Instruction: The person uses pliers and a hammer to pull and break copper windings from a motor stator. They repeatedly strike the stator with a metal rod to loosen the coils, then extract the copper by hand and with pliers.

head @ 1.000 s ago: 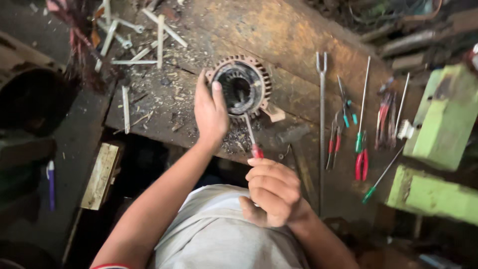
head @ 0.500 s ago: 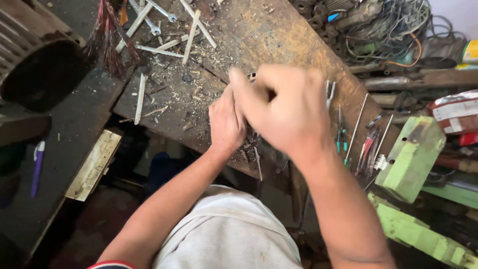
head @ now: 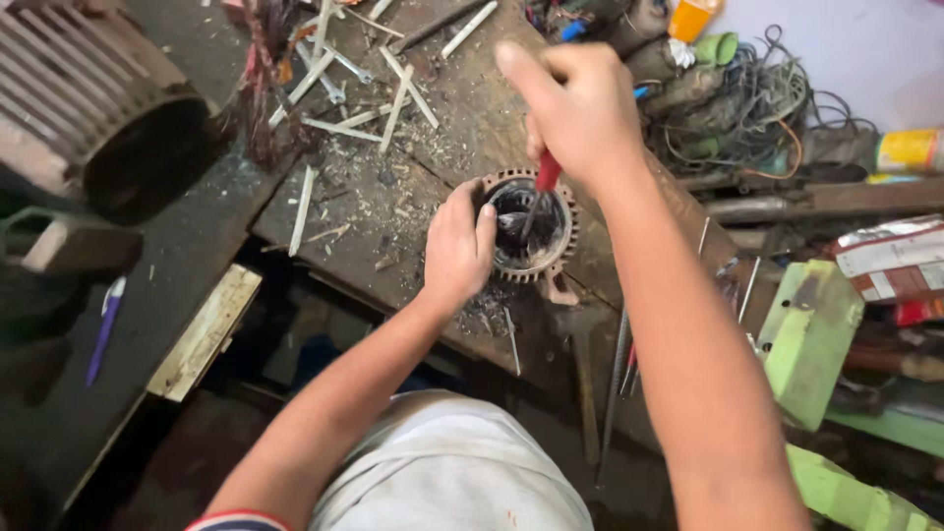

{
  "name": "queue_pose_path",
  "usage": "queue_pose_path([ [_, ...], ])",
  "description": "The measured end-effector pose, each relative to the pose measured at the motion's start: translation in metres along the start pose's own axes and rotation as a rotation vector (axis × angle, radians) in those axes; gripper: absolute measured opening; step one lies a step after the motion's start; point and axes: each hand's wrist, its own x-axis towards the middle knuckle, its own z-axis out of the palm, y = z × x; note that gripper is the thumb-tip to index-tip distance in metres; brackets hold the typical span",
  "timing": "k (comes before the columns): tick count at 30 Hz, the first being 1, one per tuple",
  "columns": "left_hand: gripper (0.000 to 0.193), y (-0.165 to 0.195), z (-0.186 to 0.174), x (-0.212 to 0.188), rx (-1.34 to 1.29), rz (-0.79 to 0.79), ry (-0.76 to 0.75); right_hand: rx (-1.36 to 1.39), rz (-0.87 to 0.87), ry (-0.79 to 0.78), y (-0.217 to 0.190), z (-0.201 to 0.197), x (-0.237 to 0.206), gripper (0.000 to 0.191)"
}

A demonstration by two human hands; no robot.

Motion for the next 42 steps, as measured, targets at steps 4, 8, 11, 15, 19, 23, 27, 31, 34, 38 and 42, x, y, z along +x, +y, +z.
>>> queue_pose_path([
  [4, 0.04, -0.009, 0.002, 0.005, 0.003, -0.134, -0.205, 0.447, -0.027, 0.138, 0.005, -0.043, -0.09, 0.038],
  [8, 0.072, -0.02, -0.001, 0.067, 0.134, -0.231, -0.574, 0.701, -0.339, 0.418, 0.041, -0.153, -0.2, 0.053],
  [11, 0.089, -0.022, 0.021, 0.104, 0.279, -0.555, -0.953, 0.843, -0.284, 0.815, 0.143, -0.224, -0.281, 0.05],
  [15, 0.074, -0.007, 0.045, 0.102, 0.683, -0.149, -0.886, 1.197, -0.094, 1.369, 0.334, -0.238, -0.342, 0.045],
  [19, 0.076, 0.03, 0.046, 0.069, 0.798, -0.032, -0.72, 1.405, -0.076, 1.573, 0.462, -0.184, -0.402, 0.044],
  [23, 0.081, 0.073, 0.064, -0.008, 0.882, 0.128, -0.648, 1.224, 0.028, 1.524, 0.497, -0.124, -0.429, 0.029],
  [27, 0.078, 0.099, 0.063, -0.045, 0.693, 0.176, -0.691, 0.351, 0.417, 1.317, 0.467, -0.079, -0.414, 0.025],
  [31, 0.078, 0.1, 0.046, -0.063, 0.57, 0.336, -0.617, -0.374, 0.077, 1.042, 0.373, -0.047, -0.37, 0.024],
  [34, 0.078, 0.087, 0.028, -0.09, 0.542, 0.457, -0.534, -0.019, -0.189, 0.726, 0.295, -0.025, -0.332, 0.034],
  [38, 0.064, 0.065, 0.005, -0.121, 0.583, 0.569, -0.446, -0.143, -0.42, 0.462, 0.229, -0.006, -0.289, 0.053],
  [42, 0.055, 0.053, -0.016, -0.119, 0.547, 0.732, -0.501, -0.191, -0.551, 0.242, 0.212, 0.008, -0.265, 0.063],
])
